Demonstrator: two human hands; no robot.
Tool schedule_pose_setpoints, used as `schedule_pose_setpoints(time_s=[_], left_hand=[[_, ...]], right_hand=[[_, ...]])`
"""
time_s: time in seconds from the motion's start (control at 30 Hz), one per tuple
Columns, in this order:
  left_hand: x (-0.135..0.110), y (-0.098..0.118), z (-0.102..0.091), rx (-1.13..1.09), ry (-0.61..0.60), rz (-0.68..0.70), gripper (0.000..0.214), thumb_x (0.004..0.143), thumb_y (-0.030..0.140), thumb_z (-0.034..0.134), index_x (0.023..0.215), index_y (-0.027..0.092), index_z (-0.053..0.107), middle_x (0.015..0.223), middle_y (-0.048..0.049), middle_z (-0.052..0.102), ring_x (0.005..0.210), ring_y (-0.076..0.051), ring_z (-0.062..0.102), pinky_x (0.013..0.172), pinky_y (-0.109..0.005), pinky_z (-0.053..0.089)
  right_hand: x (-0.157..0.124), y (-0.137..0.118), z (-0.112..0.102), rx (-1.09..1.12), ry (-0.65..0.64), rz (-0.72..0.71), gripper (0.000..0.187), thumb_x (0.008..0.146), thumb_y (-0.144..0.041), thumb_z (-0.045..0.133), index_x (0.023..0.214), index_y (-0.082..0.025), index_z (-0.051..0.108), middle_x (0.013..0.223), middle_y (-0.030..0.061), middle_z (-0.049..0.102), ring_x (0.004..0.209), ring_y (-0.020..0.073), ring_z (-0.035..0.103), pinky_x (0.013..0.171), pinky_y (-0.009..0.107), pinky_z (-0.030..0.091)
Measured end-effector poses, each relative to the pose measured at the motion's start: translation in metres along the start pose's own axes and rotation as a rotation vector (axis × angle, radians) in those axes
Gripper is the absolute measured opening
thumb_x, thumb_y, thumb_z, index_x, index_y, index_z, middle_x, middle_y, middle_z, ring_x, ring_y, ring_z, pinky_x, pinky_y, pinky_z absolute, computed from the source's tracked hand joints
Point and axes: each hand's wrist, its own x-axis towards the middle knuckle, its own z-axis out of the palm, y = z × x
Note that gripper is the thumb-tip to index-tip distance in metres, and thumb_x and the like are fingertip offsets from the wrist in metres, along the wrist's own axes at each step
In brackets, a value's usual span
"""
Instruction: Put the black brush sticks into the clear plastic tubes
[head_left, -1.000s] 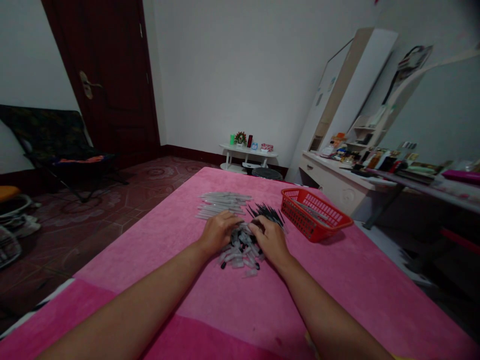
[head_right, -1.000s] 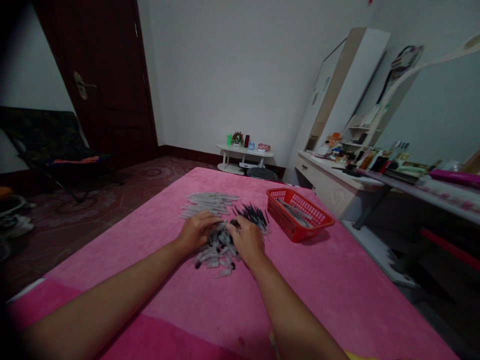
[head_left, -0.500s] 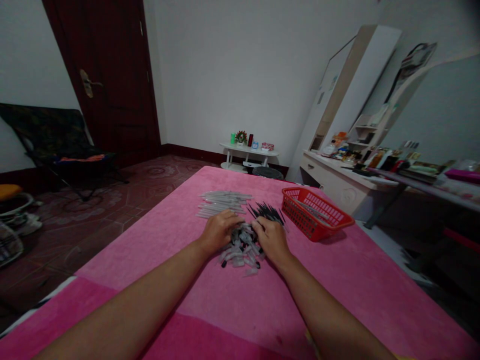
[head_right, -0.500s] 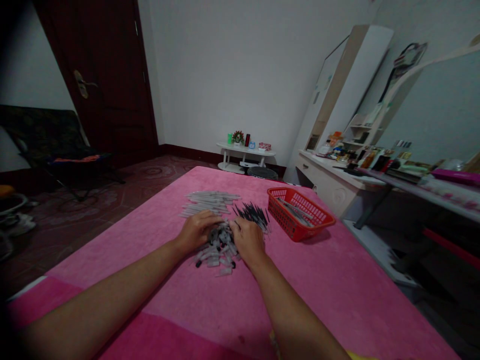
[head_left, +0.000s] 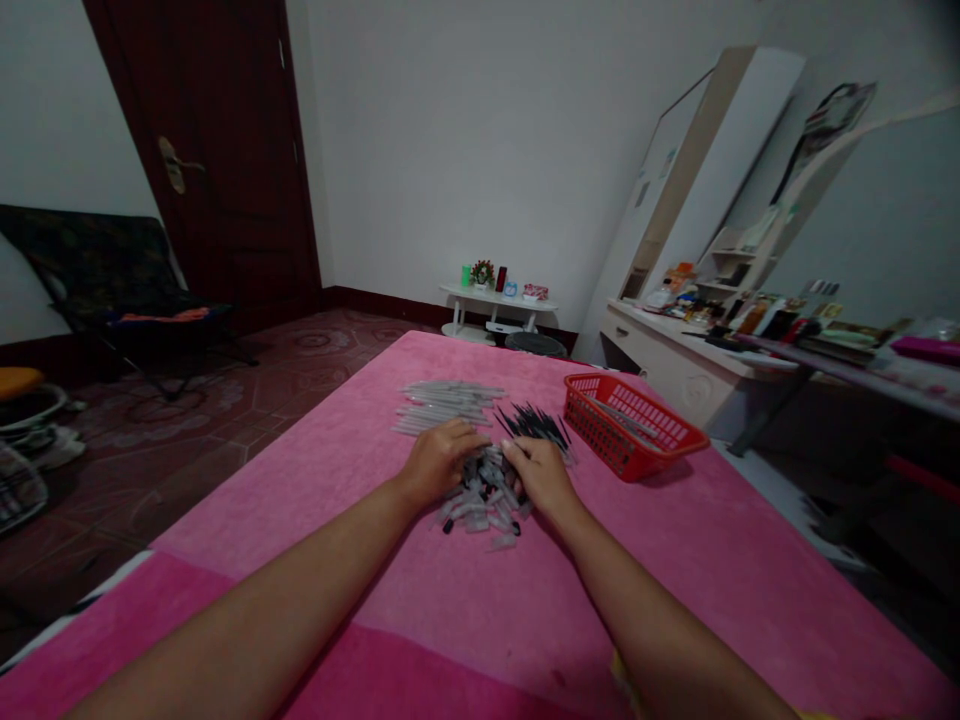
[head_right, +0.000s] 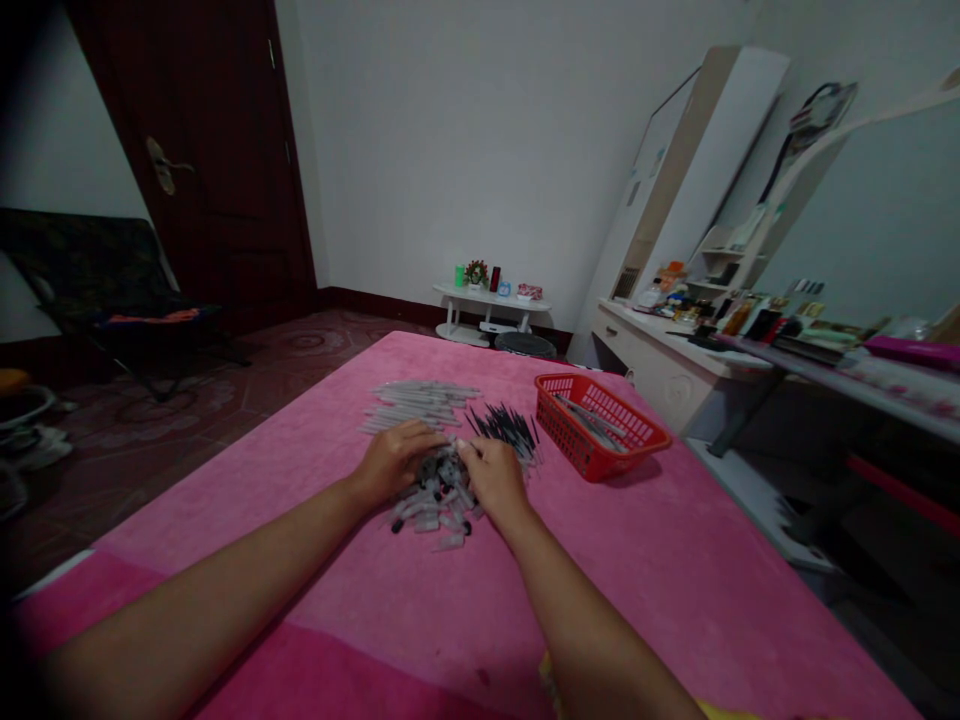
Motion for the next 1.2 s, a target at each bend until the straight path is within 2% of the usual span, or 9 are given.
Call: schedule_pose_setpoints(time_s=[0.1, 0.2, 0.37, 0.47, 0.57, 0.7, 0.77, 0.97, 1.2], left_hand=[[-0.001, -0.001, 0.000, 0.018, 0.022, 0.010, 0.028, 0.079, 0.008, 0.054, 0.103, 0.019, 0.065, 0.085, -0.0060, 0.064, 0.082, -0.019, 0.056, 0.070, -0.028, 0.045], [-0.001, -0.003, 0.001, 0.003, 0.090, -0.049, 0.029, 0.080, 0.007, 0.052, 0.103, 0.019, 0.065, 0.087, -0.0062, 0.065, 0.084, -0.019, 0.057, 0.072, -0.029, 0.045], [-0.002, -0.012, 0.001, -0.042, 0.260, -0.246, 0.025, 0.080, 0.010, 0.055, 0.099, 0.021, 0.068, 0.090, -0.0057, 0.068, 0.086, -0.020, 0.059, 0.076, -0.031, 0.046], [-0.002, -0.016, 0.000, -0.063, 0.298, -0.290, 0.024, 0.079, 0.011, 0.057, 0.098, 0.021, 0.068, 0.091, -0.0056, 0.069, 0.088, -0.020, 0.060, 0.079, -0.032, 0.046], [-0.002, -0.015, 0.000, -0.060, 0.282, -0.280, 0.024, 0.079, 0.012, 0.057, 0.098, 0.021, 0.068, 0.090, -0.0057, 0.069, 0.087, -0.020, 0.060, 0.078, -0.032, 0.046], [0.000, -0.009, -0.002, -0.059, 0.206, -0.202, 0.025, 0.082, 0.012, 0.054, 0.100, 0.021, 0.068, 0.088, -0.0061, 0.067, 0.085, -0.020, 0.058, 0.075, -0.031, 0.045], [0.000, -0.005, -0.002, -0.069, 0.173, -0.151, 0.027, 0.082, 0.010, 0.051, 0.101, 0.020, 0.067, 0.088, -0.0064, 0.067, 0.085, -0.019, 0.057, 0.074, -0.030, 0.045], [0.000, -0.002, -0.001, -0.096, 0.094, -0.049, 0.029, 0.080, 0.007, 0.051, 0.102, 0.019, 0.065, 0.086, -0.0066, 0.064, 0.084, -0.019, 0.056, 0.073, -0.030, 0.044], [-0.001, -0.002, 0.001, -0.118, 0.065, -0.052, 0.025, 0.082, 0.010, 0.052, 0.102, 0.018, 0.064, 0.080, -0.0056, 0.062, 0.080, -0.018, 0.055, 0.071, -0.029, 0.044]], right_hand=[[0.003, 0.002, 0.003, 0.159, -0.062, 0.115, 0.045, 0.084, -0.051, 0.041, 0.054, -0.018, 0.050, 0.042, -0.0002, 0.054, 0.033, 0.0111, 0.046, 0.037, 0.021, 0.028], [0.002, -0.001, 0.003, 0.207, -0.030, 0.114, 0.047, 0.084, -0.054, 0.039, 0.056, -0.018, 0.050, 0.044, -0.0002, 0.054, 0.033, 0.0106, 0.045, 0.037, 0.021, 0.029], [-0.002, -0.016, -0.004, -0.038, 0.043, -0.066, 0.033, 0.077, -0.043, 0.057, 0.057, -0.017, 0.055, 0.051, -0.0015, 0.056, 0.048, 0.0109, 0.049, 0.046, 0.021, 0.031], [-0.006, -0.027, -0.008, -0.146, 0.006, -0.108, 0.015, 0.070, -0.032, 0.064, 0.063, -0.018, 0.063, 0.058, -0.0015, 0.061, 0.056, 0.0124, 0.053, 0.051, 0.021, 0.032], [-0.008, -0.035, -0.009, -0.162, -0.023, -0.134, 0.009, 0.070, -0.026, 0.063, 0.073, -0.020, 0.067, 0.068, -0.0005, 0.066, 0.062, 0.0135, 0.056, 0.056, 0.022, 0.035], [-0.009, -0.037, -0.007, -0.191, 0.108, -0.168, 0.027, 0.074, -0.026, 0.061, 0.101, -0.020, 0.064, 0.087, 0.0030, 0.068, 0.071, 0.0156, 0.059, 0.064, 0.024, 0.040], [-0.010, -0.036, -0.006, -0.247, 0.161, -0.187, 0.033, 0.076, -0.026, 0.061, 0.108, -0.020, 0.060, 0.092, 0.0042, 0.068, 0.074, 0.0165, 0.059, 0.066, 0.025, 0.041], [-0.012, -0.033, -0.010, -0.439, 0.183, -0.262, 0.010, 0.083, -0.023, 0.055, 0.089, -0.020, 0.063, 0.091, 0.0040, 0.067, 0.083, 0.0177, 0.061, 0.073, 0.026, 0.040], [-0.015, -0.034, -0.012, -0.589, 0.194, -0.267, 0.014, 0.088, -0.027, 0.049, 0.086, -0.021, 0.061, 0.087, 0.0036, 0.067, 0.079, 0.0175, 0.061, 0.066, 0.026, 0.033]])
